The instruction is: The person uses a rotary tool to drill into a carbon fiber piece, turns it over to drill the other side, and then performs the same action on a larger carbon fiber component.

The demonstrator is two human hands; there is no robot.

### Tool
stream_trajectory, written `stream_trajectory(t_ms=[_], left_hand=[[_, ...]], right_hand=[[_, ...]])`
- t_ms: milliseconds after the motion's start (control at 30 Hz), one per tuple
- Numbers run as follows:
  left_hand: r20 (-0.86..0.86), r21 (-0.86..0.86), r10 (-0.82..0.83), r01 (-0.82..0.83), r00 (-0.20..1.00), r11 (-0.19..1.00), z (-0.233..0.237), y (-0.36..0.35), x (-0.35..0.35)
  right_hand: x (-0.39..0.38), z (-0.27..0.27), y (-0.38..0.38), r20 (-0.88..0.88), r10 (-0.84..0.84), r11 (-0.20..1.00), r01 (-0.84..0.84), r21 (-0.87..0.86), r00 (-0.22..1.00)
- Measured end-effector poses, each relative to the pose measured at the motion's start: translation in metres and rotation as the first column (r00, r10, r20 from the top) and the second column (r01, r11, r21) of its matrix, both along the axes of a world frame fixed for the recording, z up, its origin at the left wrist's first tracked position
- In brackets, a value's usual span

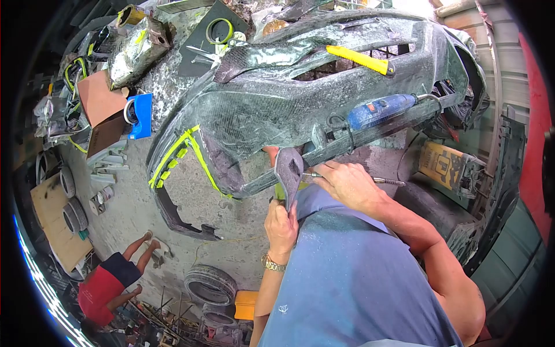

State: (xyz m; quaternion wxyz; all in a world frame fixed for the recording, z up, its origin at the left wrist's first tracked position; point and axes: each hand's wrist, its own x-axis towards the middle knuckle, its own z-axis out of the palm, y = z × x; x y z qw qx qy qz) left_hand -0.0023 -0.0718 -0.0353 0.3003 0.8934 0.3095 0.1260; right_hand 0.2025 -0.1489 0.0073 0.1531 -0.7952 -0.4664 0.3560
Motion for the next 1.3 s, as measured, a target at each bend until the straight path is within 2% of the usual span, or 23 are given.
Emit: stream_trajectory(t_ms=[200,500,600,900,967,1000,1067,1100,1133,1200,1267,1300], left_hand=[[-0.067,-0.025,-0.037,0.036,0.997,0.999,0.017,0.013,0.007],[-0.111,-0.048,-0.096,0.091,0.989,0.995,0.02,0.022,0.007],[-0.104,-0.048,-0.092,0.088,0.99,0.995,0.019,0.023,0.007],[-0.107,-0.047,-0.078,0.074,0.991,0.996,0.017,0.026,0.001],[-0.028,-0.364,0.127,-0.128,0.992,0.922,0.016,0.028,-0.001],[-0.023,-0.35,0.126,-0.127,0.992,0.928,0.013,0.029,-0.004],[0.128,-0.731,0.383,-0.174,0.915,0.66,0.005,0.03,-0.012],[0.202,-0.805,0.48,-0.135,0.853,0.578,0.011,0.03,-0.01],[0.215,-0.791,0.48,-0.136,0.85,0.596,0.009,0.03,-0.011],[0.268,-0.879,0.549,-0.033,0.792,0.476,0.001,0.03,-0.017],[0.306,-0.872,0.558,-0.007,0.772,0.489,0.007,0.028,-0.011],[0.285,-0.896,0.619,-0.026,0.732,0.443,0.011,0.027,-0.006]], right_hand=[[0.016,0.01,0.012,0.027,-0.039,0.999,0.038,0.027,0.999],[0.019,0.008,0.016,0.027,0.014,0.999,-0.016,0.052,1.0],[0.02,0.009,0.017,0.02,0.035,0.999,-0.036,0.009,0.999],[0.031,0.009,0.009,-0.004,-0.047,0.992,0.048,0.113,0.999],[0.038,0.008,0.001,-0.117,-0.153,0.962,0.175,0.212,0.981],[0.042,0.011,-0.002,-0.116,-0.152,0.958,0.175,0.227,0.982],[0.05,0.019,-0.008,-0.264,-0.346,0.918,0.383,0.104,0.9],[0.053,0.027,-0.012,-0.311,-0.433,0.859,0.492,0.143,0.846],[0.054,0.023,-0.017,-0.262,-0.425,0.839,0.486,0.246,0.866],[0.057,0.023,-0.023,-0.238,-0.434,0.812,0.492,0.316,0.869],[0.057,0.025,-0.026,-0.227,-0.41,0.81,0.467,0.356,0.883],[0.056,0.026,-0.027,-0.211,-0.393,0.813,0.446,0.376,0.895]])
